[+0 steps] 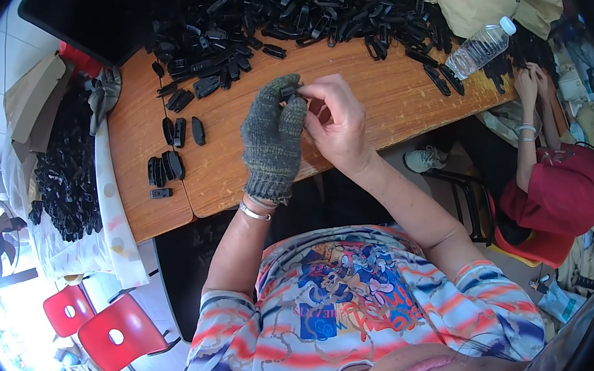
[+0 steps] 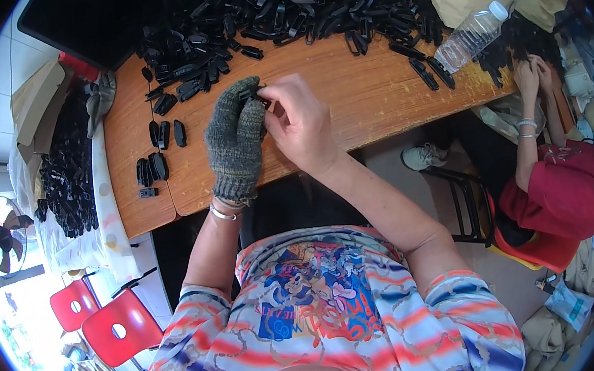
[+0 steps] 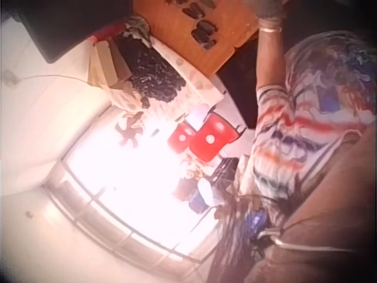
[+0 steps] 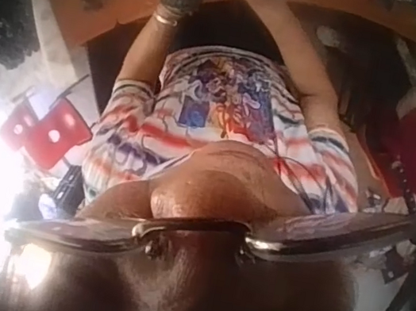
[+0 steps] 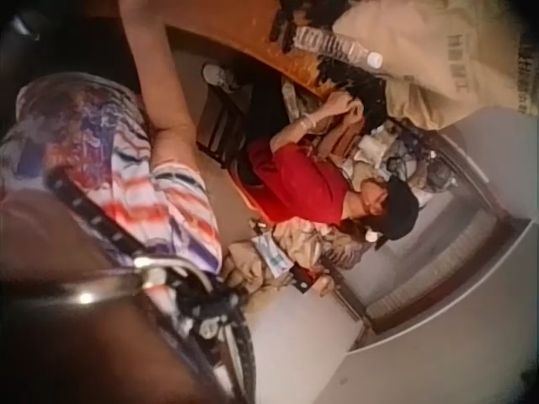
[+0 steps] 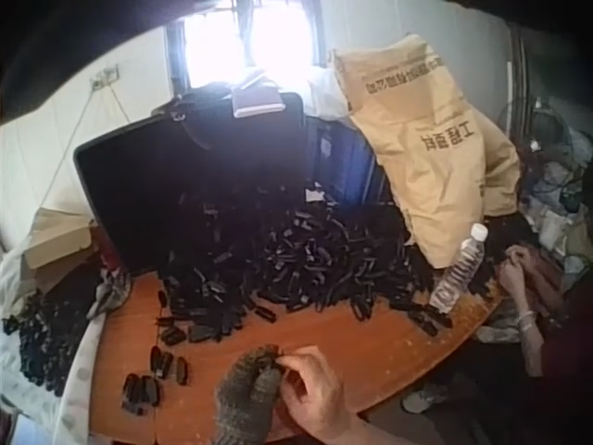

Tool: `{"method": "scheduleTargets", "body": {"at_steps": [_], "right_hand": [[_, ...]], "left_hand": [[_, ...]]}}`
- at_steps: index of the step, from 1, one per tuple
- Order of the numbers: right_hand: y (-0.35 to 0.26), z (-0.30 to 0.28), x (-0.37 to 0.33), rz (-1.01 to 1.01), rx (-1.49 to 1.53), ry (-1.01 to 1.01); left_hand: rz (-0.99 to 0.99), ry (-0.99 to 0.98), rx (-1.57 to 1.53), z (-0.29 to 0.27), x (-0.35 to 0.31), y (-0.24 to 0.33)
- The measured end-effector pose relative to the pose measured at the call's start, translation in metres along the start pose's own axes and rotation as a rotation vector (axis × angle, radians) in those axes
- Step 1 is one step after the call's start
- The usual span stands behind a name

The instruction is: Sorting and inspecting small black plastic buckle components on a wooden workbench.

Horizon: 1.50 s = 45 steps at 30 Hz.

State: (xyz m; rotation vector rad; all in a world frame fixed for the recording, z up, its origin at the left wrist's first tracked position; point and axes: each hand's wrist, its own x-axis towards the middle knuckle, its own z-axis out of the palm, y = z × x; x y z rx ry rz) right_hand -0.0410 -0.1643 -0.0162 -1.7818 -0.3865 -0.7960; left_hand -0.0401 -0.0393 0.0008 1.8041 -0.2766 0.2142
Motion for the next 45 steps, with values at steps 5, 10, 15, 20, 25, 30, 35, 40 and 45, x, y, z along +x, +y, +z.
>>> {"method": "scheduleTargets", "body": {"at_steps": [5,10,15,20,25,30,35,40,45], "right_hand": [[0.001,-0.004,-0.004,0.177,0.016,-0.034],[-0.001,-0.006,-0.006,0.175,0.121,-0.085],[0.003,-0.009,-0.005,0.273,0.188,-0.137],[0.002,-0.014,-0.004,0.312,0.117,-0.205],[0.001,-0.017,-0.002,0.300,0.247,-0.217],[-0.001,-0.014,-0.002,0.293,0.255,-0.164],[0.002,-0.012,-0.004,0.265,0.235,-0.166],[-0.002,-0.012,-0.004,0.260,0.221,-0.172],[-0.002,-0.013,-0.004,0.246,0.188,-0.179]], "left_hand": [[-0.067,-0.042,-0.031,-0.004,-0.003,0.005],[-0.196,-0.064,-0.284,-0.009,-0.005,0.007],[-0.161,-0.210,-0.373,-0.022,0.000,-0.009],[-0.160,-0.202,-0.390,-0.028,0.004,-0.013],[-0.230,-0.177,-0.493,-0.030,0.002,-0.015],[-0.290,-0.128,-0.516,-0.028,0.000,-0.017],[-0.254,-0.109,-0.504,-0.026,0.001,-0.017],[-0.236,-0.083,-0.399,-0.025,0.000,-0.011],[-0.243,-0.079,-0.366,-0.023,-0.001,-0.012]]}}
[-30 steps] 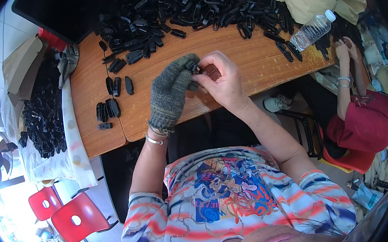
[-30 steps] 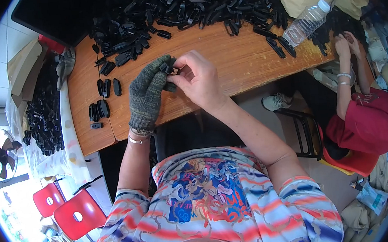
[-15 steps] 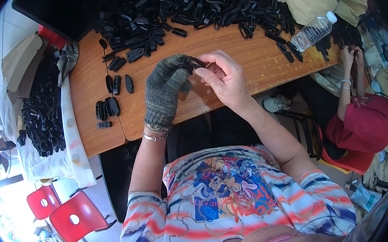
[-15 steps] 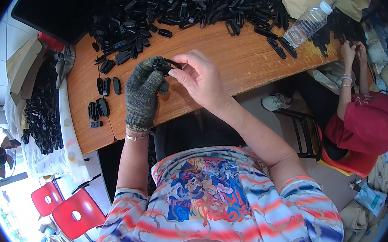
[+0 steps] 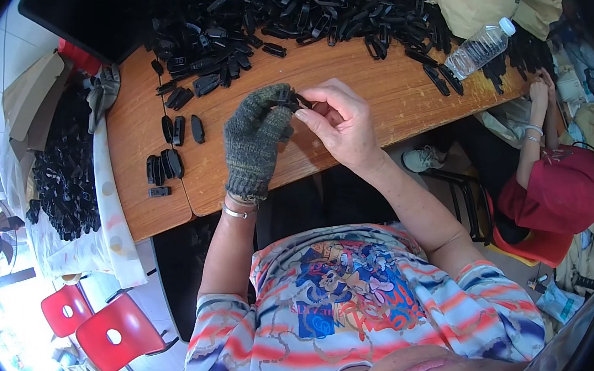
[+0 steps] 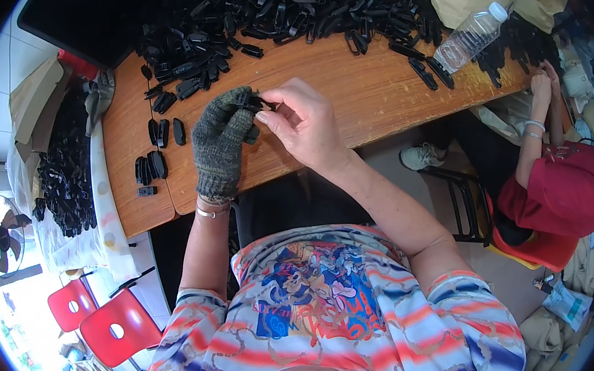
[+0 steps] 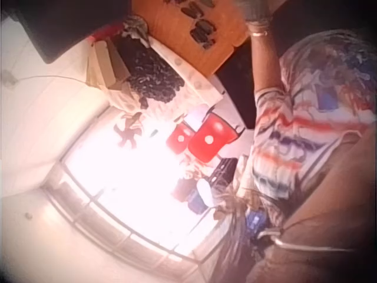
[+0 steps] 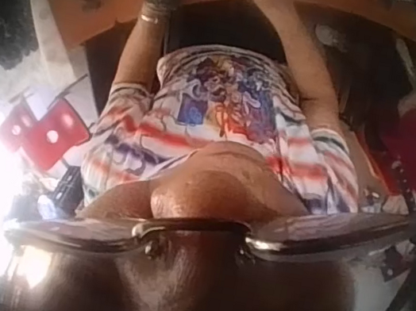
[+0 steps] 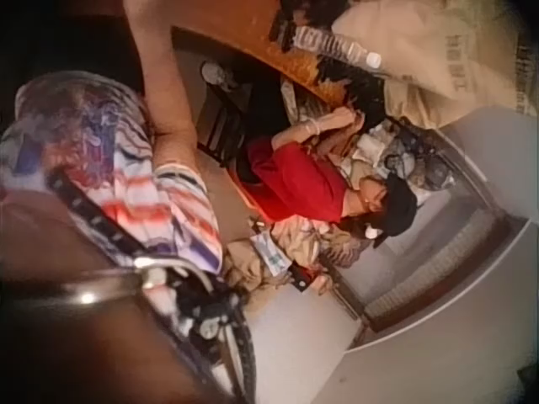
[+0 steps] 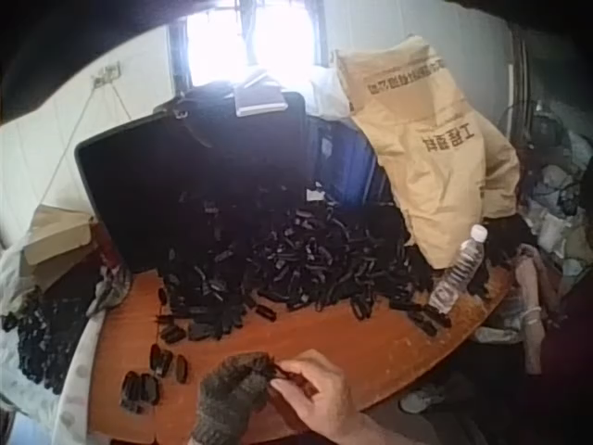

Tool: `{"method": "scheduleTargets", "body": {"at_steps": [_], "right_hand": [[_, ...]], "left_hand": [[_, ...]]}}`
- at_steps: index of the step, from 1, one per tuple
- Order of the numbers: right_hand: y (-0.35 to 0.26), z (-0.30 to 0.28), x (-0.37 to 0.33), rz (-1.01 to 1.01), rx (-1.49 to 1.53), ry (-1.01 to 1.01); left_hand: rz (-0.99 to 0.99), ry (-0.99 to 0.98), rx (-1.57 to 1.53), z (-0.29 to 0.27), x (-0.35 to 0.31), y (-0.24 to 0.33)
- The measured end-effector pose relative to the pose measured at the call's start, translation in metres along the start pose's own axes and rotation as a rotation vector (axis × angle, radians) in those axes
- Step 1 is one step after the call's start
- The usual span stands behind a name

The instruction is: Sorting and inspecting small black plastic buckle components on a wooden workbench.

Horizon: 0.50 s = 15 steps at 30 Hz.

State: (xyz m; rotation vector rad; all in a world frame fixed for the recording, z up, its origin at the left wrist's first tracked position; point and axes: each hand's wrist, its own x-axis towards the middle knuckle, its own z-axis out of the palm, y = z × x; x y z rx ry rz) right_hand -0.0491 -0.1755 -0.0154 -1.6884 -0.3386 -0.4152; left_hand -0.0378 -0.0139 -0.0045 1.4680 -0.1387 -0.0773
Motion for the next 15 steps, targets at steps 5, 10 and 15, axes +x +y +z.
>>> {"method": "scheduleTargets", "body": {"at_steps": [5,10,15], "right_hand": [[-0.003,-0.001,-0.001,-0.077,-0.099,-0.010],[0.006,0.006,-0.006,-0.284,-0.313,0.049],[0.005,0.013,-0.015,-0.024,-0.258,0.027]], "left_hand": [[0.013,-0.018,0.011,0.000,-0.003,-0.001],[0.257,0.034,0.085,0.017,-0.012,-0.006],[0.113,-0.015,0.172,0.006,-0.014,-0.008]]}}
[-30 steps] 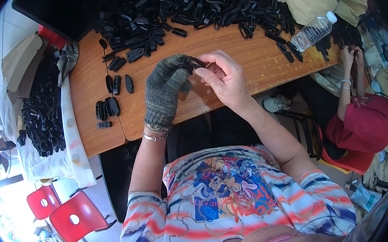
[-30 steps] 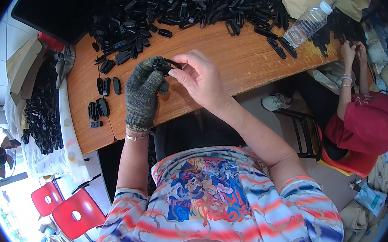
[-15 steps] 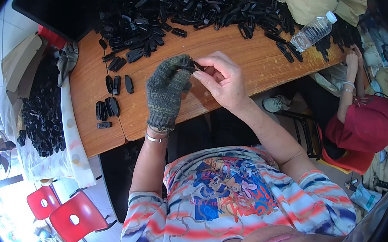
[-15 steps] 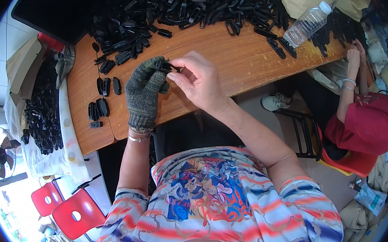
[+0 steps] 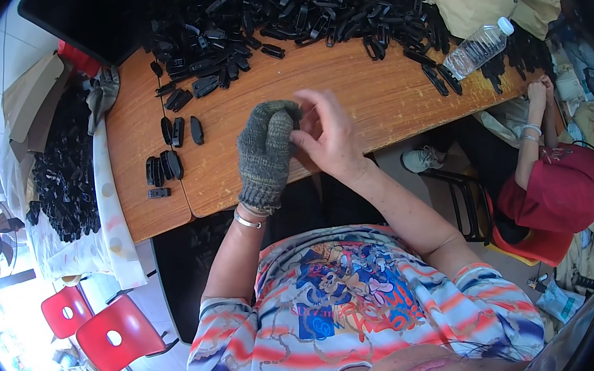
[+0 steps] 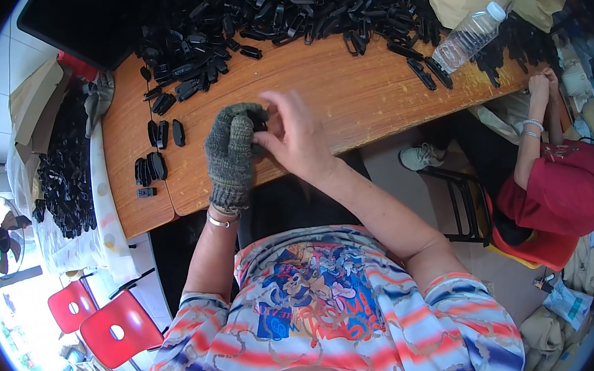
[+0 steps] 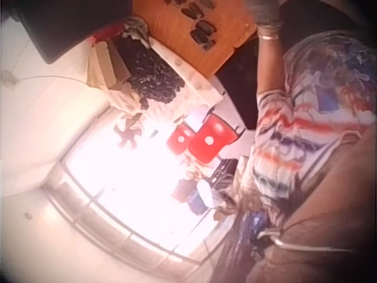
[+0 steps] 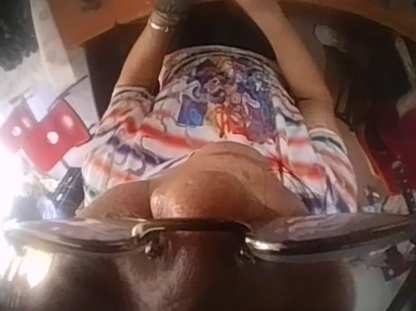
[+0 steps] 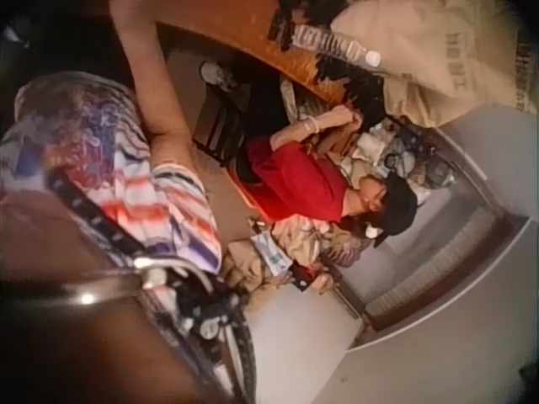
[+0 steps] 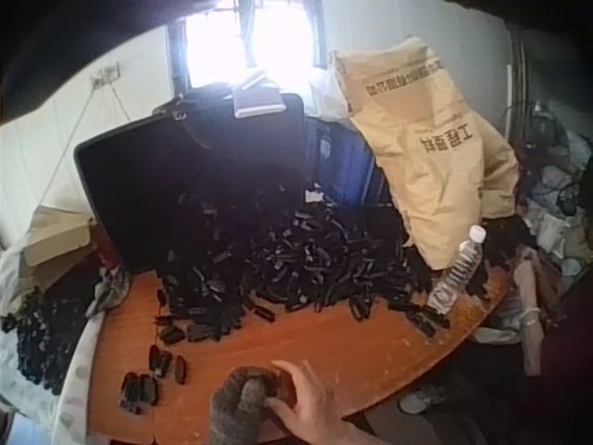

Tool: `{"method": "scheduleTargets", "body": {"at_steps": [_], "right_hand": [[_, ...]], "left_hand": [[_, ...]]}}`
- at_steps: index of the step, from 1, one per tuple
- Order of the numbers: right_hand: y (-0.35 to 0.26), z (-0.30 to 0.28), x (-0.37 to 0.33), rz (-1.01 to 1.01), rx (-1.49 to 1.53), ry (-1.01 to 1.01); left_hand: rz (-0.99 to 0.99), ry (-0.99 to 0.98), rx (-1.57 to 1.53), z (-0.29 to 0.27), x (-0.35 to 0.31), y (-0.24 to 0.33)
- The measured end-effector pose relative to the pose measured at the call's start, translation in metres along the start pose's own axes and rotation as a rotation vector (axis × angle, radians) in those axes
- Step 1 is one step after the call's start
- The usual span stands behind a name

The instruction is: Sorting and inspecting small black plastic buckle components on a wooden workbench.

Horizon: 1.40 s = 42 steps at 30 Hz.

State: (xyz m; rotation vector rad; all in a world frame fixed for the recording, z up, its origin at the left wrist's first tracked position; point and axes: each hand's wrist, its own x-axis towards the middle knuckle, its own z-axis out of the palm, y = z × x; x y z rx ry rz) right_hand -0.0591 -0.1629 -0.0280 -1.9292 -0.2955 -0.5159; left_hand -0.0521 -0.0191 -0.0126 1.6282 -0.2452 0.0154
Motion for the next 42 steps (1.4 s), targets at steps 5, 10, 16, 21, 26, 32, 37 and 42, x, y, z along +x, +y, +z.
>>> {"method": "scheduleTargets", "body": {"at_steps": [5,10,16,21,26,32,37,42], "right_hand": [[0.004,0.013,-0.012,0.170,0.171,-0.170],[-0.003,0.026,-0.005,0.202,0.273,-0.153],[0.006,0.011,0.004,0.263,0.180,-0.295],[0.058,-0.061,0.050,0.057,-0.345,-0.117],[0.094,-0.107,0.090,0.139,-1.009,-0.016],[0.100,-0.080,0.093,0.247,-0.709,-0.059],[0.085,-0.051,0.088,0.151,-0.564,-0.148],[0.066,-0.040,0.080,0.032,-0.577,-0.183]], "left_hand": [[0.031,-0.036,-0.139,-0.002,0.002,-0.010],[0.016,0.029,-0.193,-0.008,0.005,-0.008],[-0.005,-0.069,0.047,-0.015,0.017,-0.007],[0.234,-0.111,1.052,-0.058,0.027,-0.002],[0.101,-0.084,0.973,-0.070,0.014,0.012],[0.083,0.112,1.010,-0.091,0.043,0.010],[-0.044,0.086,1.254,-0.100,0.077,0.000],[-0.144,0.129,1.294,-0.089,0.083,0.002]]}}
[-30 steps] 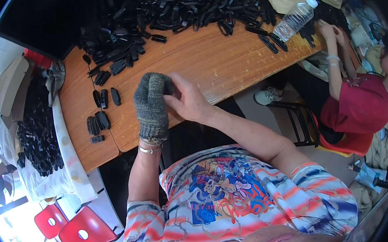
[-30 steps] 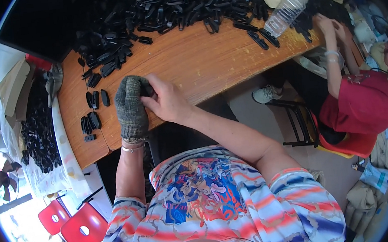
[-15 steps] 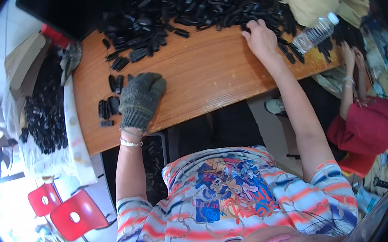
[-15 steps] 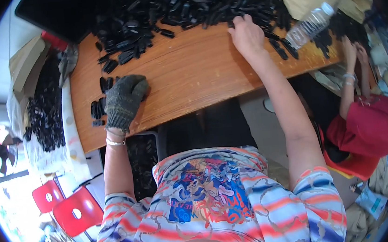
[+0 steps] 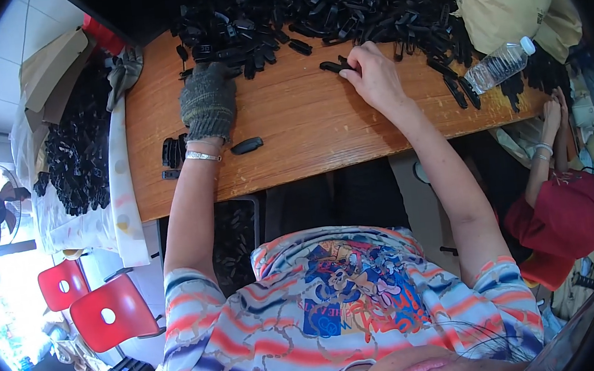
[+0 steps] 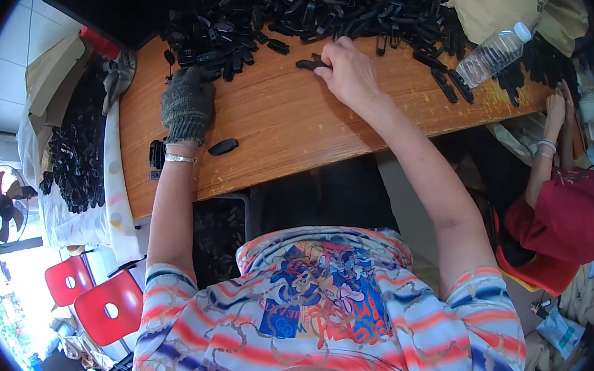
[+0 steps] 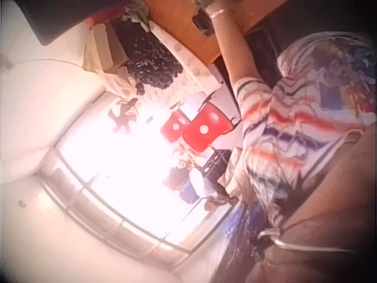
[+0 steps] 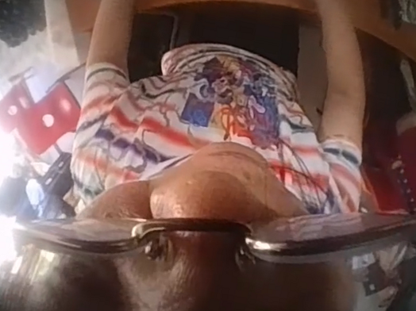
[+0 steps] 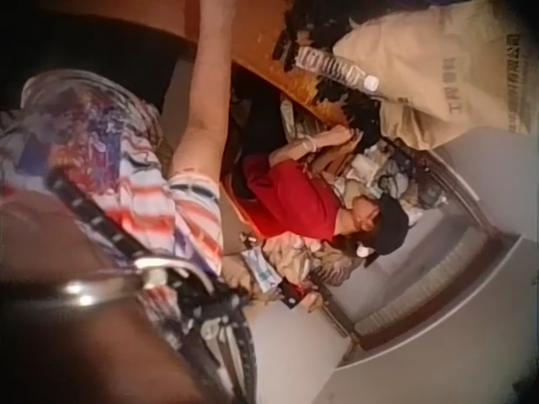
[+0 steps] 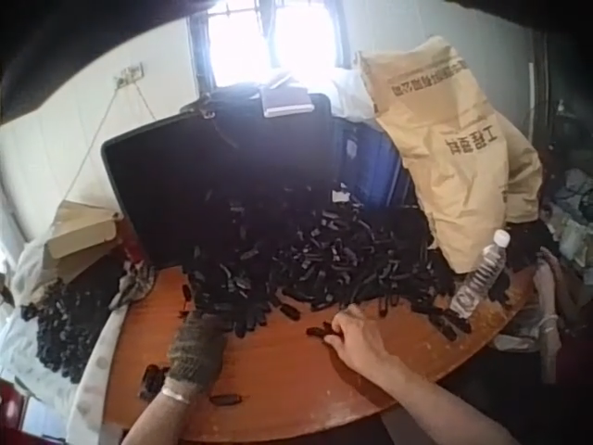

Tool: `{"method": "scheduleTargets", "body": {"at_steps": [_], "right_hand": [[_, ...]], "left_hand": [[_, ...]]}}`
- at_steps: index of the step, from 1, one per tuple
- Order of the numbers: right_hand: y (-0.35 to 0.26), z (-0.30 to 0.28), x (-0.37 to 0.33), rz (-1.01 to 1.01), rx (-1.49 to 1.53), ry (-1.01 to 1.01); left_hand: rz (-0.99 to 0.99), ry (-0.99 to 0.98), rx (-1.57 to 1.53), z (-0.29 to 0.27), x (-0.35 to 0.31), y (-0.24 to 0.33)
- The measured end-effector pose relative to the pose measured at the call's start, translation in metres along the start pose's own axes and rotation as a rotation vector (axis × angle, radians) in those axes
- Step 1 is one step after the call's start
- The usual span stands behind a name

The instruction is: Sorting and inspecting small black plastic buckle components on a wooden workbench.

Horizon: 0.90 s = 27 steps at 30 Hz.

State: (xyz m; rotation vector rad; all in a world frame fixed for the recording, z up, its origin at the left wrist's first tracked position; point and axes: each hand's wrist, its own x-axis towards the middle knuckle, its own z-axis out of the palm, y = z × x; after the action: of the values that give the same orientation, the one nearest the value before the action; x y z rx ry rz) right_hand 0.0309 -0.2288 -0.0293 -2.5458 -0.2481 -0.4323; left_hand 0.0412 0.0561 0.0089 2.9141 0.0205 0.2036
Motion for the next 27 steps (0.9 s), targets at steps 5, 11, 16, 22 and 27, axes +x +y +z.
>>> {"method": "scheduleTargets", "body": {"at_steps": [5,11,16,22,27], "right_hand": [[-0.013,-0.012,0.000,0.007,-0.045,-0.045],[-0.035,-0.006,-0.009,-0.128,0.197,-0.028],[-0.061,0.000,-0.017,-0.126,0.219,-0.138],[-0.086,0.003,-0.013,-0.273,0.395,0.025],[-0.099,0.015,-0.008,-0.324,0.520,0.119]], "left_hand": [[0.060,0.014,0.010,0.003,0.006,0.000],[0.119,0.070,-0.040,0.014,0.010,-0.005],[0.087,0.066,-0.069,0.013,0.003,-0.002],[0.180,0.073,-0.431,-0.011,-0.031,0.002],[0.178,-0.136,-0.811,-0.027,-0.043,0.015]]}}
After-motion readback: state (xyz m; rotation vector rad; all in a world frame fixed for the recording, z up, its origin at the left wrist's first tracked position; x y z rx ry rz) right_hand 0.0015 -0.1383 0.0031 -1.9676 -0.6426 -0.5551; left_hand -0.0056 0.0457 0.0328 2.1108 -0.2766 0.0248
